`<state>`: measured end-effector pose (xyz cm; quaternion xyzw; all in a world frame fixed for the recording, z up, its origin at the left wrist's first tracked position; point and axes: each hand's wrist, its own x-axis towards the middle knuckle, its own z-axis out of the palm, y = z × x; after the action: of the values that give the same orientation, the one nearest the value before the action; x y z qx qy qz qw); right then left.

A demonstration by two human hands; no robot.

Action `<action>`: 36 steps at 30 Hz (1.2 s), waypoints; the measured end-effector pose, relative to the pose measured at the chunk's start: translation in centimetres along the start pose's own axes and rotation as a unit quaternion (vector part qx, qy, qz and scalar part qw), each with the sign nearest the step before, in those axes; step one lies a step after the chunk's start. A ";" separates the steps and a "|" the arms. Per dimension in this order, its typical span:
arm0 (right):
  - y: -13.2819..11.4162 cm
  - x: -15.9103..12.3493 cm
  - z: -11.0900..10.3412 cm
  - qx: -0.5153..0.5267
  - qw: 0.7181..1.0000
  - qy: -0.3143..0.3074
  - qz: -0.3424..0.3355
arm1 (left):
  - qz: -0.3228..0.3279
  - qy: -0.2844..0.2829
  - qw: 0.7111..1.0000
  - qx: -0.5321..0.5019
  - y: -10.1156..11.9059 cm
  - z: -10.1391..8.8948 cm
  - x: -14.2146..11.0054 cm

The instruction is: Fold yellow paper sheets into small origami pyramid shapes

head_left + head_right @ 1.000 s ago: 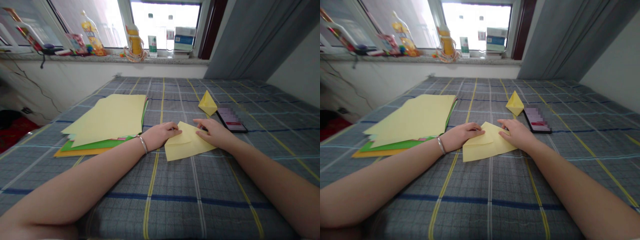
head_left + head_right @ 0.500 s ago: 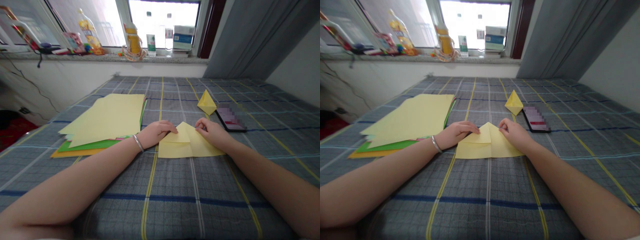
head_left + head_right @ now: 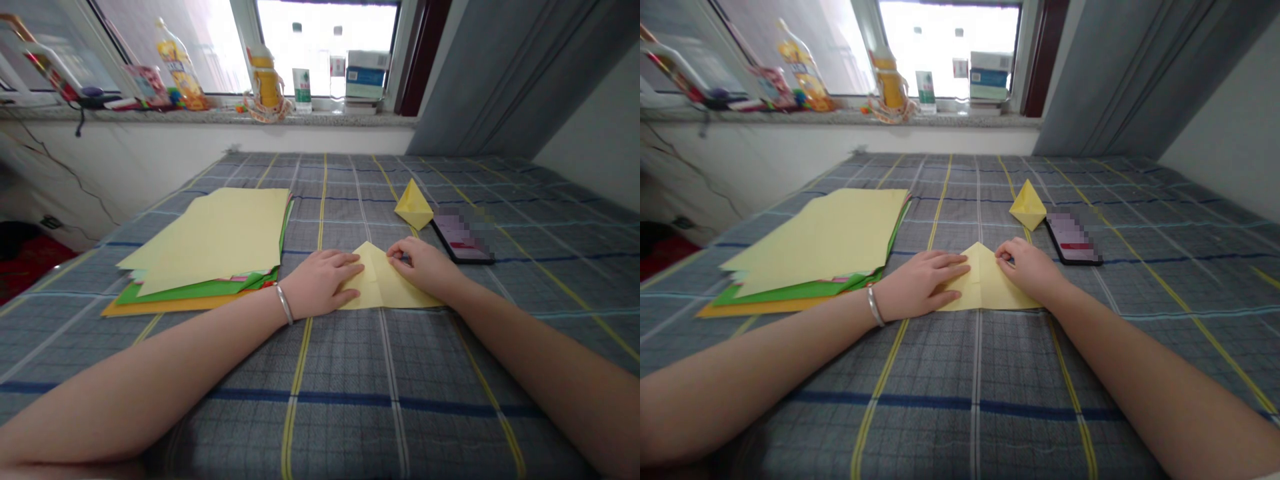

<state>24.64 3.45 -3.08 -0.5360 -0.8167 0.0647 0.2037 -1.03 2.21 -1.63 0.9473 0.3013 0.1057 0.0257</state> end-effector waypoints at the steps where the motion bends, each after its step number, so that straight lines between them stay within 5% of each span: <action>1: -0.1 -0.1 0.0 -0.012 1.000 -0.004 -0.012 | -0.004 -0.005 1.000 0.011 0.3 0.0 -0.1; 6: -0.8 -0.4 -0.5 -0.051 0.992 -0.004 -0.115 | -0.008 -0.019 0.999 0.038 0.9 0.0 -0.3; 11: -2.1 -1.0 -1.5 -0.042 0.970 -0.081 -0.224 | -0.002 -0.019 0.999 0.044 0.9 0.1 -0.3; 36: -4.0 -2.2 -3.5 -0.083 0.955 -0.133 -0.253 | 0.000 0.026 0.999 -0.026 3.4 -0.4 -0.4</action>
<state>23.39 -0.63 0.79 -0.3137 -0.9477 0.0137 0.0571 0.53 -0.81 -0.91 0.9432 0.2993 0.1377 0.0421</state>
